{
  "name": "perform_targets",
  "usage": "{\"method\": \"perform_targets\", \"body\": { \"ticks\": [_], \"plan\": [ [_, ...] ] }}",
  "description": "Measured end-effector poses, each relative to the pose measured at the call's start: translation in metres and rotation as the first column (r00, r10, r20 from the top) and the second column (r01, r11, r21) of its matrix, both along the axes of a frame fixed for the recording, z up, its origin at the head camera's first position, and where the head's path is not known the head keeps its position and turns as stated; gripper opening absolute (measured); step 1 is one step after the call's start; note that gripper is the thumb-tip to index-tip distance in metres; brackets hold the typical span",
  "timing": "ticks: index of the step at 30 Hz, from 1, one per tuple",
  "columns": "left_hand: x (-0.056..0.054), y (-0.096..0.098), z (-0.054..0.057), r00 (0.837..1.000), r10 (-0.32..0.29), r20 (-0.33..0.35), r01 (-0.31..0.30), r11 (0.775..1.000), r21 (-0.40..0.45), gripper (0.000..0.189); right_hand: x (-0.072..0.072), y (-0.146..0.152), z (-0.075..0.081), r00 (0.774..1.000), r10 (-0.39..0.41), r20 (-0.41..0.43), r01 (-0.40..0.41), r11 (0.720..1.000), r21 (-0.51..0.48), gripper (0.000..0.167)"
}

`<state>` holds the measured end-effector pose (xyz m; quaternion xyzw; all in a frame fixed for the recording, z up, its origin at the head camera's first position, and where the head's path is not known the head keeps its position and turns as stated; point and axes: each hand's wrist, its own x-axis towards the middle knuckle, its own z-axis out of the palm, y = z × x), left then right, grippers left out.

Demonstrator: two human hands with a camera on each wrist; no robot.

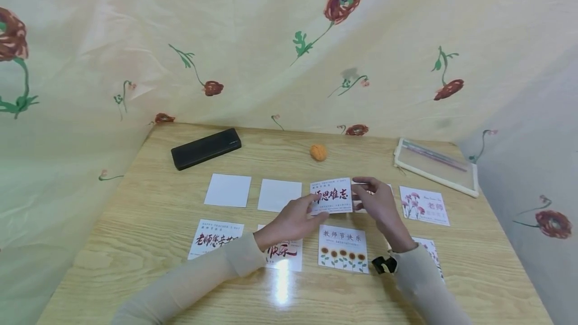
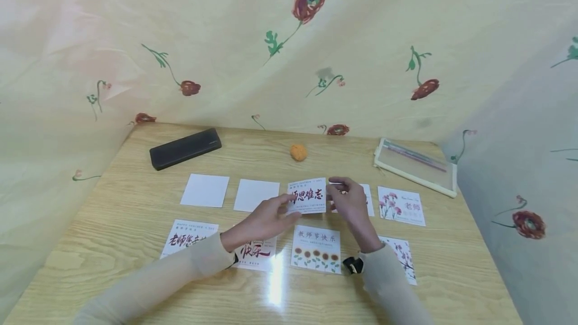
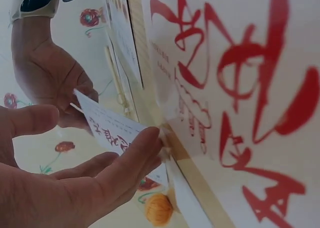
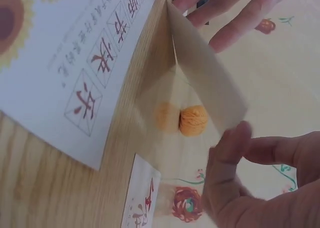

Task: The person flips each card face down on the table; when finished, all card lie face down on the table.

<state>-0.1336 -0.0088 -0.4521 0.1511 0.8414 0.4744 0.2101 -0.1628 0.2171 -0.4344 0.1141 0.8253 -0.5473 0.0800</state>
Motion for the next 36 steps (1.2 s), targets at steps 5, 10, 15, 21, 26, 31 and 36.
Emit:
{"method": "perform_targets", "body": {
  "ticks": [5, 10, 15, 21, 26, 31, 36],
  "plan": [
    [0.000, 0.005, 0.005, 0.999, -0.022, -0.030, 0.022, 1.000, -0.007, 0.069, 0.001, 0.004, -0.001, 0.995, 0.102, 0.014, -0.100, 0.990, -0.102, 0.041],
    [-0.003, 0.009, 0.009, 1.000, 0.008, 0.001, -0.008, 1.000, -0.014, 0.071, 0.003, -0.001, -0.008, 0.980, 0.196, 0.040, -0.186, 0.966, -0.177, 0.048],
    [-0.006, 0.009, 0.006, 0.999, 0.035, 0.039, -0.038, 0.996, 0.080, 0.070, 0.007, -0.008, -0.016, 0.969, 0.242, 0.050, -0.229, 0.954, -0.194, 0.053],
    [-0.008, 0.011, 0.005, 0.990, 0.095, 0.102, -0.118, 0.962, 0.246, 0.057, 0.009, -0.012, -0.017, 0.971, 0.228, 0.073, -0.216, 0.966, -0.144, 0.062],
    [-0.011, 0.009, 0.005, 0.984, 0.151, 0.098, -0.176, 0.919, 0.353, 0.044, 0.010, -0.014, -0.016, 0.976, 0.198, 0.091, -0.191, 0.978, -0.078, 0.072],
    [-0.015, 0.001, 0.006, 0.979, 0.188, 0.082, -0.205, 0.884, 0.420, 0.041, 0.010, -0.009, -0.016, 0.990, 0.128, 0.063, -0.132, 0.989, 0.062, 0.066],
    [-0.017, -0.006, 0.006, 0.969, 0.245, 0.032, -0.237, 0.886, 0.398, 0.052, 0.009, -0.005, -0.016, 0.997, 0.075, 0.027, -0.078, 0.991, 0.112, 0.053]
  ]
}}
